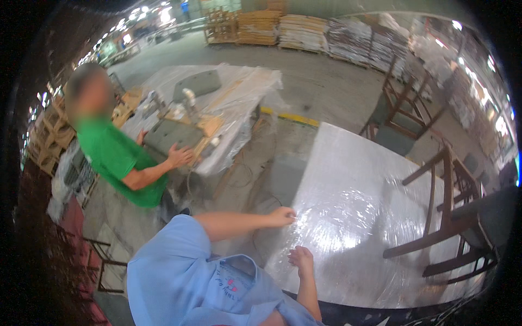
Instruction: The person assembles wooden dining chairs by placing frames into a jig, inserting screws with a power drill, and attaching cushioned seat pads. The person repeats this process for multiple chairs in a workshop setting.
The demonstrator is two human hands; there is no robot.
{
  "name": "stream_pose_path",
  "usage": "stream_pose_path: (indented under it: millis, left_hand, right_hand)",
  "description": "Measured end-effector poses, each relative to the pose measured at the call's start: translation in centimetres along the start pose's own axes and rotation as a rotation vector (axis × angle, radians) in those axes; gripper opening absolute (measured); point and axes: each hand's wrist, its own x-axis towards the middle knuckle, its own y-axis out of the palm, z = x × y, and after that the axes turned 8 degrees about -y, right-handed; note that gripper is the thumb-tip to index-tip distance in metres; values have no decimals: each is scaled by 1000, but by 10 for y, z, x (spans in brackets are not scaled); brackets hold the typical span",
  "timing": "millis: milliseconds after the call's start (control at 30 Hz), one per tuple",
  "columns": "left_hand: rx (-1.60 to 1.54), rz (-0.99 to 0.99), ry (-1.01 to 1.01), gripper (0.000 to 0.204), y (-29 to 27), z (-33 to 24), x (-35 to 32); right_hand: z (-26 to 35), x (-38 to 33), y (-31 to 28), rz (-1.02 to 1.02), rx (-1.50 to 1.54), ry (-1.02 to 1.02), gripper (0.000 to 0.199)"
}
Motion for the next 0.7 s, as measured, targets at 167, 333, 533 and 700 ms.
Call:
stream_pose_path:
  millis: [167, 333, 533, 700]
  left_hand:
    - [-293, -134, -351, 29, -66, 177, -174]
    - [-378, -195, -549, 26, -81, 277, -358]
    - [-504, -684, -713, 14, -76, 385, -557]
    - [-831, -1225, -956, 17, -104, 413, -689]
  right_hand:
    - [-26, -20, 85, 95, -321, 45, 29]
    - [-72, -26, 243, 318, -495, 6, 30]
    - [-128, -93, 476, 1025, -904, 126, 45]
    - [-163, -176, 587, 1864, -1176, 53, 47]
